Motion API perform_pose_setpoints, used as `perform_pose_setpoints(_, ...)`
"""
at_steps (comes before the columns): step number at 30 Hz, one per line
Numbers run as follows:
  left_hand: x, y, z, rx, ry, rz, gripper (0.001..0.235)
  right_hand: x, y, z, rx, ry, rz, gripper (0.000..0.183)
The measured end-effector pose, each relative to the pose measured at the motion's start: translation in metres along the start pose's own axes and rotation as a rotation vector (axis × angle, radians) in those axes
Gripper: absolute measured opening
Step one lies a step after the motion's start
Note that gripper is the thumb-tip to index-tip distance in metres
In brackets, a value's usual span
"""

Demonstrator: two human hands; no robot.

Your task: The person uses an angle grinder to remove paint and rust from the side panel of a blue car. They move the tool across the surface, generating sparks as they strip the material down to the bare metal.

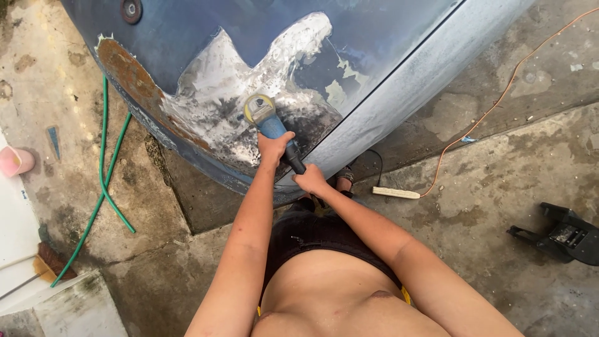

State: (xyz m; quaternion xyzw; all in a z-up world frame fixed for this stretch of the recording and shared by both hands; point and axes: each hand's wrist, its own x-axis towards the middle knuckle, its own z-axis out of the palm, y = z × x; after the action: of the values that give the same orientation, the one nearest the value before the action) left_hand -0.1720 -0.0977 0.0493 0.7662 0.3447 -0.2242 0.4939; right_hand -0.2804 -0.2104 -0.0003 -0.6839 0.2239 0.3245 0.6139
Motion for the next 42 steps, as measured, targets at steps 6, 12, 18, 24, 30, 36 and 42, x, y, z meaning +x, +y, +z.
perform_pose_setpoints(6,-0.002,0.001,0.008,0.035,-0.027,0.010,0.133,-0.019,-0.015,-0.001,0.023,0.035,0.021,0.009)
perform_pose_setpoints(12,0.016,-0.008,-0.006,-0.010,0.054,-0.012,0.132,-0.005,-0.018,0.000,-0.043,0.053,-0.024,0.009)
perform_pose_setpoints(18,0.005,-0.003,-0.006,-0.001,-0.007,0.005,0.128,0.008,0.005,0.014,0.027,0.031,-0.002,0.007)
perform_pose_setpoints(24,0.018,-0.006,-0.007,0.047,-0.025,-0.008,0.134,-0.007,-0.010,0.016,0.002,0.103,0.020,0.014)
perform_pose_setpoints(30,0.013,-0.007,-0.001,0.011,0.020,0.014,0.131,-0.008,-0.013,0.006,-0.003,0.074,0.033,0.009)
perform_pose_setpoints(36,0.019,0.003,-0.014,0.047,-0.018,0.030,0.130,0.006,-0.008,0.026,0.049,0.133,0.036,0.012)
perform_pose_setpoints(42,-0.001,0.008,-0.013,0.057,-0.054,0.044,0.131,-0.002,-0.005,0.024,0.092,0.086,0.044,0.009)
